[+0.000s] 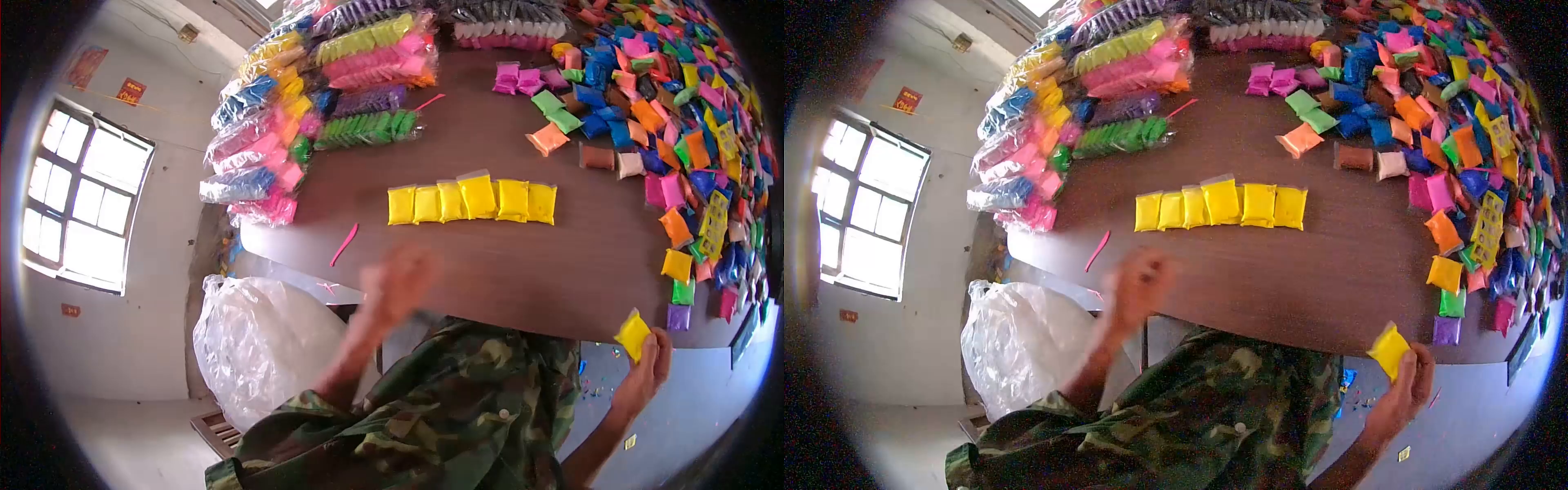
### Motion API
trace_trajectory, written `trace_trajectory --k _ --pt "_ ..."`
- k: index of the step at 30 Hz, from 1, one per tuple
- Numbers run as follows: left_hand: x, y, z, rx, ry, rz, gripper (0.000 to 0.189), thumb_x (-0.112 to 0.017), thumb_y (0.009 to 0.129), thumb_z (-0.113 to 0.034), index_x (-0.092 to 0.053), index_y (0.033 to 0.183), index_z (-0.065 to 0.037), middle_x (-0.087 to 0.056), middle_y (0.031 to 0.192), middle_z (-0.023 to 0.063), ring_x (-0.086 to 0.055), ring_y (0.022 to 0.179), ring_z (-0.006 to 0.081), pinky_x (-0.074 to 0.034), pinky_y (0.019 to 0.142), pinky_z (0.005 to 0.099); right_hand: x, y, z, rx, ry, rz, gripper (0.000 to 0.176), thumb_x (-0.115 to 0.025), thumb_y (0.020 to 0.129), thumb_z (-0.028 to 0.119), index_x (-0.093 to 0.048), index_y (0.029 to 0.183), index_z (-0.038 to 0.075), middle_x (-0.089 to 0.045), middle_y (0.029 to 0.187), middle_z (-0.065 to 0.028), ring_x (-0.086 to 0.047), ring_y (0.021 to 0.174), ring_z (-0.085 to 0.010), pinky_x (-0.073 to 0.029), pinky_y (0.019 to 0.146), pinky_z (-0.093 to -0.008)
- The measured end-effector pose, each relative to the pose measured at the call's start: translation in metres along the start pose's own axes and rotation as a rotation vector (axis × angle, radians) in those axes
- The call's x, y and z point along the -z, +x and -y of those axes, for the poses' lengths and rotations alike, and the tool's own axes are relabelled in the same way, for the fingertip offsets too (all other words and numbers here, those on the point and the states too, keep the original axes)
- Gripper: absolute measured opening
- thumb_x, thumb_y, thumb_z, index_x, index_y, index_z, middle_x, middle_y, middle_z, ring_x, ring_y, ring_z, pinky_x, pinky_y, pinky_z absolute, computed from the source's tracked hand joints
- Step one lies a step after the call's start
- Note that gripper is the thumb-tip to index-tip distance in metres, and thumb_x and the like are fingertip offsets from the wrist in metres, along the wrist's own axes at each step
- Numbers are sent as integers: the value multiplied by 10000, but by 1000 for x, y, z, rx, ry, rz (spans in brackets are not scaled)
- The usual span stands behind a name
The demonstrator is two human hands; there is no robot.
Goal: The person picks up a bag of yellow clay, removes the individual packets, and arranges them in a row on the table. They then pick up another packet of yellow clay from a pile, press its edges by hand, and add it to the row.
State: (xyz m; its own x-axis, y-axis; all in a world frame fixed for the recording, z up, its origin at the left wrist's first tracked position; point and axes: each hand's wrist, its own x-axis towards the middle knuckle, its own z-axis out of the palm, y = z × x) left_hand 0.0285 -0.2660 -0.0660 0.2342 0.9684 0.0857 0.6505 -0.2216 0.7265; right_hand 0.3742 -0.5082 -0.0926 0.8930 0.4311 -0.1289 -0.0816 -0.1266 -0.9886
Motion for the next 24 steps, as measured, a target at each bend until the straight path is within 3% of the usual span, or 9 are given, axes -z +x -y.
trace_trajectory --k 1,2,4,6,8,13,18,21,24 --pt "20 14 36 -194 358 -218 131 -736 923 -121 -737 1038 -59 -731 982 119 -724 843 213 -586 736 364 -7 3 3 15 -70 43 264 -613 1060 254 -658 1195 31 -639 1101 -60 -598 1000 -163 -498 930 -325" --pt "39 25 98 -290 357 -328 134 -749 918 -126 -720 1020 -43 -712 961 129 -710 862 240 -566 750 392 -14 6 2 64 -86 119 219 -627 1042 212 -662 1145 22 -648 1071 -58 -600 986 -158 -499 905 -305" --pt "78 22 93 -188 717 -385 169 -723 943 -234 -730 961 -66 -713 964 162 -698 910 380 -545 801 481 -38 6 9 102 -179 164 201 -652 1019 187 -663 1130 19 -648 1038 -59 -606 950 -155 -514 860 -308" --pt "90 20 119 -12 466 -309 126 -740 921 -188 -703 908 -68 -682 895 139 -660 856 348 -511 768 462 -60 10 6 200 -293 209 193 -683 987 163 -662 1113 18 -651 994 -62 -614 902 -149 -530 806 -313" --pt "92 28 188 -219 294 -316 139 -755 902 -157 -666 863 -57 -653 833 115 -609 790 291 -485 742 428 -75 13 -1 300 -362 229 191 -708 960 150 -659 1088 18 -656 950 -66 -626 851 -147 -542 762 -319" --pt "103 35 174 -89 386 -158 133 -750 875 -104 -649 839 -25 -653 806 140 -649 761 307 -520 724 436 -87 4 7 332 -390 185 171 -717 959 136 -656 1061 14 -669 929 -88 -664 836 -152 -553 737 -335" --pt "92 27 137 -26 592 -182 87 -718 872 -49 -652 918 -17 -665 779 146 -661 714 300 -526 692 428 -80 -3 20 481 -616 128 153 -742 933 152 -697 1023 36 -703 970 -143 -714 858 -327 -580 743 -405" --pt "92 24 144 61 394 -174 102 -690 866 1 -656 961 -14 -670 785 142 -665 724 260 -523 691 396 -79 -10 26 442 -633 147 157 -748 923 143 -700 1029 36 -702 976 -136 -713 850 -311 -576 734 -408" --pt "92 15 141 113 264 -215 164 -652 865 34 -676 1018 -18 -678 852 85 -636 752 187 -517 711 349 -71 -5 16 646 -684 152 230 -784 875 139 -720 1078 50 -694 1048 -136 -688 967 -335 -565 811 -436"
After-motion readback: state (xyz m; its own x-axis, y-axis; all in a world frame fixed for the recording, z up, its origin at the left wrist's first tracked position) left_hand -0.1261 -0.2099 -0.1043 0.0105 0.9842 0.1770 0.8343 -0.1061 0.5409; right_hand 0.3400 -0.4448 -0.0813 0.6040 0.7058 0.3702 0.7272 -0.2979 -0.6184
